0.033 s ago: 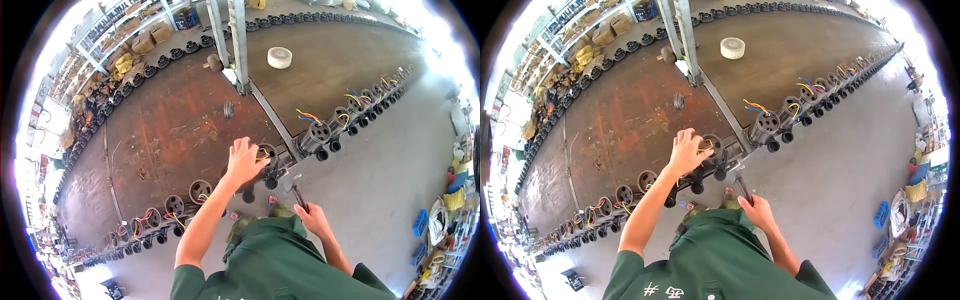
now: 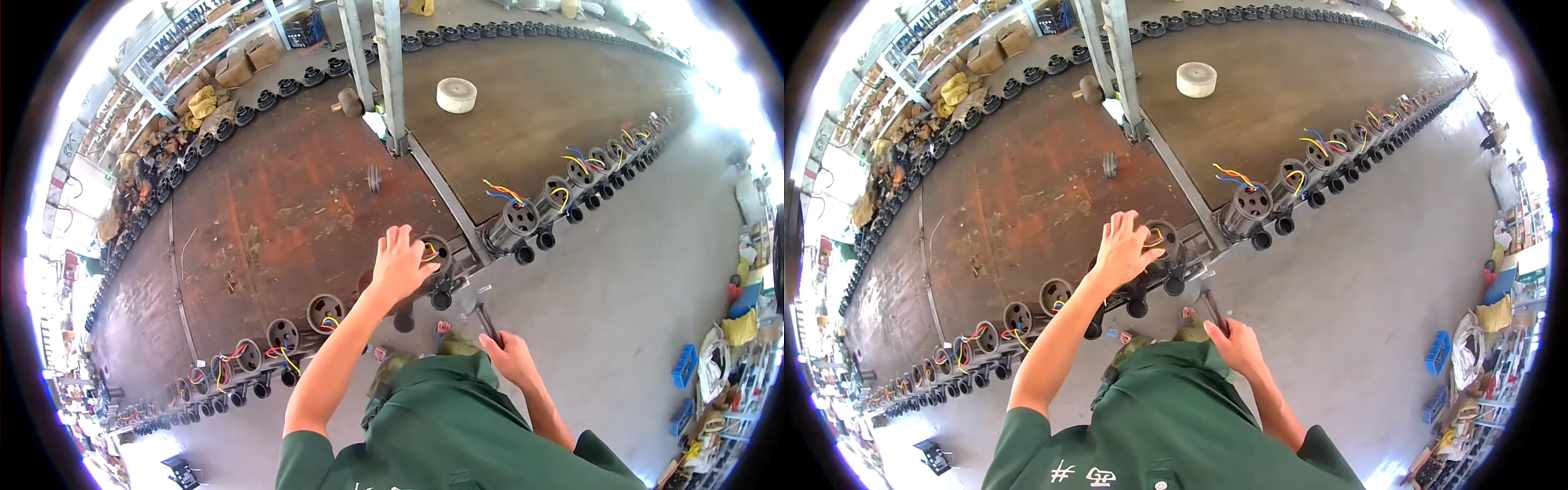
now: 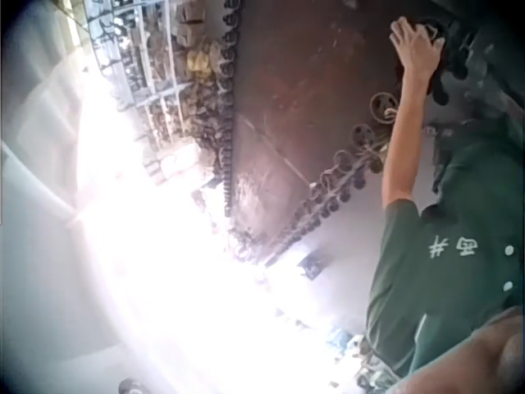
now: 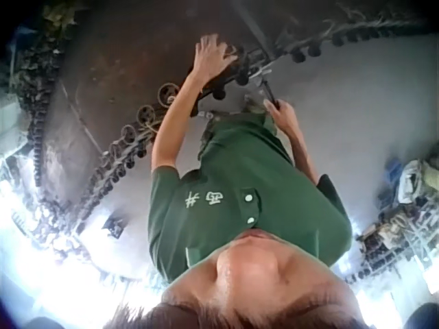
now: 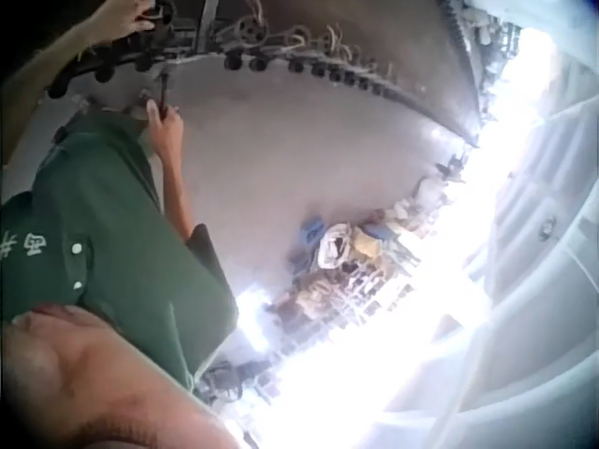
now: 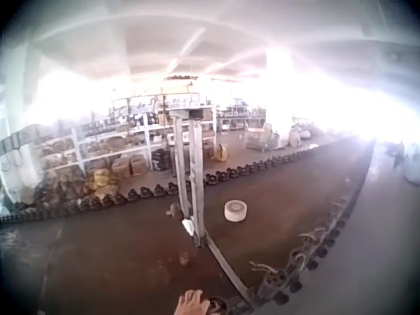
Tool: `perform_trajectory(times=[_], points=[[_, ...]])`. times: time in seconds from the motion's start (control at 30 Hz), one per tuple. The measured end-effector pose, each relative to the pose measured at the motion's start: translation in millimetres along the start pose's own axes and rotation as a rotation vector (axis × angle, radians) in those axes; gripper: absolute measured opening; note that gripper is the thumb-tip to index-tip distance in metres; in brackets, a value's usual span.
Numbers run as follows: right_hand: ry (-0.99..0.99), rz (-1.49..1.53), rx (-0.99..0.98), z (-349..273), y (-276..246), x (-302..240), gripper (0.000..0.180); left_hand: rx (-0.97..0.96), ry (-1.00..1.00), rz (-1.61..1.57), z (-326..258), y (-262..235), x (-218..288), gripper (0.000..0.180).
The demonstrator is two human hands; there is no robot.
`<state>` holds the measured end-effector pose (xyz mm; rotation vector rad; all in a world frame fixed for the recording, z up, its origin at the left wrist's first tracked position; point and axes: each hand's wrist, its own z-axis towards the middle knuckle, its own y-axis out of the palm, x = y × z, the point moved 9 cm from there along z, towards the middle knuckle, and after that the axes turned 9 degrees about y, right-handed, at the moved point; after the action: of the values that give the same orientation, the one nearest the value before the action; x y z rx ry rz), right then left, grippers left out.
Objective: The person uses a hammer and pliers to fit and secure metal end caps onto a long row of cylindrical motor housings on an industrial bench.
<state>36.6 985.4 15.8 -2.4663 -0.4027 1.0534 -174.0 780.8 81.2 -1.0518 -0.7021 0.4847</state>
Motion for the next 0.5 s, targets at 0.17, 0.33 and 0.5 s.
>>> perform_trajectory(times=[0.17,0.33,0.5], points=[[-0.014,0.031,-0.027,0.8,-12.1,-25.5,0.053,-0.049,0.075,-0.120,4.0,7.3,-15.9,0.030],[-0.121,0.056,-0.065,15.6,-15.2,-59.7,0.050,-0.158,-0.414,-0.534,11.7,39.2,-90.6,0.035],[-0.250,0.011,-0.108,32.3,-16.7,-99.9,0.046,-0.161,-0.845,-1.370,-10.1,84.0,-100.7,0.046]])
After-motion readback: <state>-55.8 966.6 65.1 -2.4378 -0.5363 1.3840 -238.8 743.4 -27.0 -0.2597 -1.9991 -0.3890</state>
